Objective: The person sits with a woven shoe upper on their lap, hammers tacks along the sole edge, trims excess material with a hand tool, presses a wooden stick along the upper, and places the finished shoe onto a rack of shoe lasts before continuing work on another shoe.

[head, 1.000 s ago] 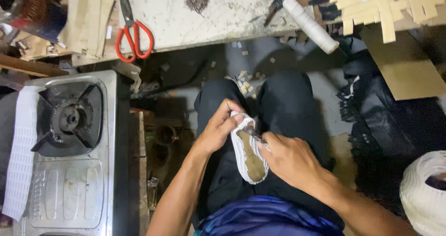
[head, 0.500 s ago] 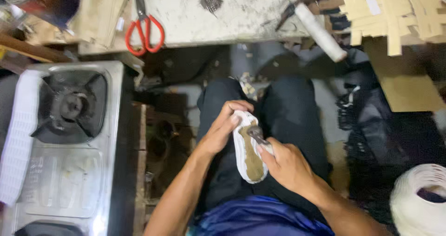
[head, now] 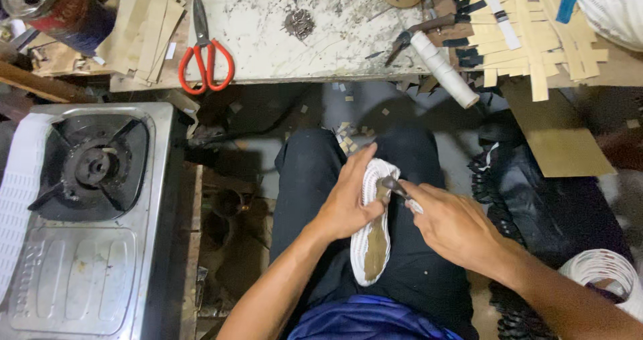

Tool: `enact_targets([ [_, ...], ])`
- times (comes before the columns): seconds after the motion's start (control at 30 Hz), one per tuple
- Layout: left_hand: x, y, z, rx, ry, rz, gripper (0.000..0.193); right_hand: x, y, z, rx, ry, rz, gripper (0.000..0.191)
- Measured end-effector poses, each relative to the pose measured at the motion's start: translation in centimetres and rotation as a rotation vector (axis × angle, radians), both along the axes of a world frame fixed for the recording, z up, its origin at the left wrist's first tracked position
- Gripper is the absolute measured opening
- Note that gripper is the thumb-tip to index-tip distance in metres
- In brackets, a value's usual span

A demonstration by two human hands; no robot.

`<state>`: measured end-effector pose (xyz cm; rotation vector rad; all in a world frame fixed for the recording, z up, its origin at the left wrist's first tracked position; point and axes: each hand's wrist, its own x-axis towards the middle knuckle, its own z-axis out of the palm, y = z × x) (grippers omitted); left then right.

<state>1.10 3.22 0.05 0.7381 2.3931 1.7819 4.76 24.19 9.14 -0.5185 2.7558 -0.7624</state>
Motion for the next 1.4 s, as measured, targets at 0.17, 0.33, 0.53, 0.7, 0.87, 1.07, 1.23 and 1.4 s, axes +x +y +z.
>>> enact_targets([
  [0.17, 0.9, 2.0, -0.1, -0.146, -0.056, 0.017, 0.098, -0.3, -0.7, 2.2, 0.564, 0.207, 0.239, 0.054],
  [0.33, 0.5, 3.2, -0.1, -0.227, -0.053, -0.019, 0.104, -0.1, -1.4, 3.4, 0.857, 0.209, 0.437, 0.043],
  [0.53, -0.1, 1.4, -1.6, -0.118, -0.124, -0.138, 0.101, -0.3, -0.7, 2.5, 0.697, 0.057, 0.392, 0.066],
  [0.7, -1.2, -0.7, -3.8, 0.143, -0.223, -0.321, 0.073, 2.2, -0.5, -1.0, 0.438, 0.109, 0.112, 0.065],
  [0.87, 0.1, 1.0, -3.7, 0.028, -0.047, -0.146, 0.063, 3.5, 0.7, -2.9, 0.173, -0.136, -0.139, 0.062],
  [1.07, 0.9, 2.5, -1.3, -0.058, 0.073, -0.115, 0.067, 2.6, 1.8, -1.2, 0.164, 0.024, -0.077, 0.063],
  [1.23, 0.9, 3.1, -0.6, -0.129, 0.061, -0.118, 0.072, 2.3, 1.9, 0.0, 0.541, 0.211, 0.145, 0.061],
  [1.4, -0.7, 1.3, -1.9, -0.032, -0.04, -0.256, 0.081, 3.0, 1.1, -1.9, 0.521, 0.25, 0.128, 0.076],
])
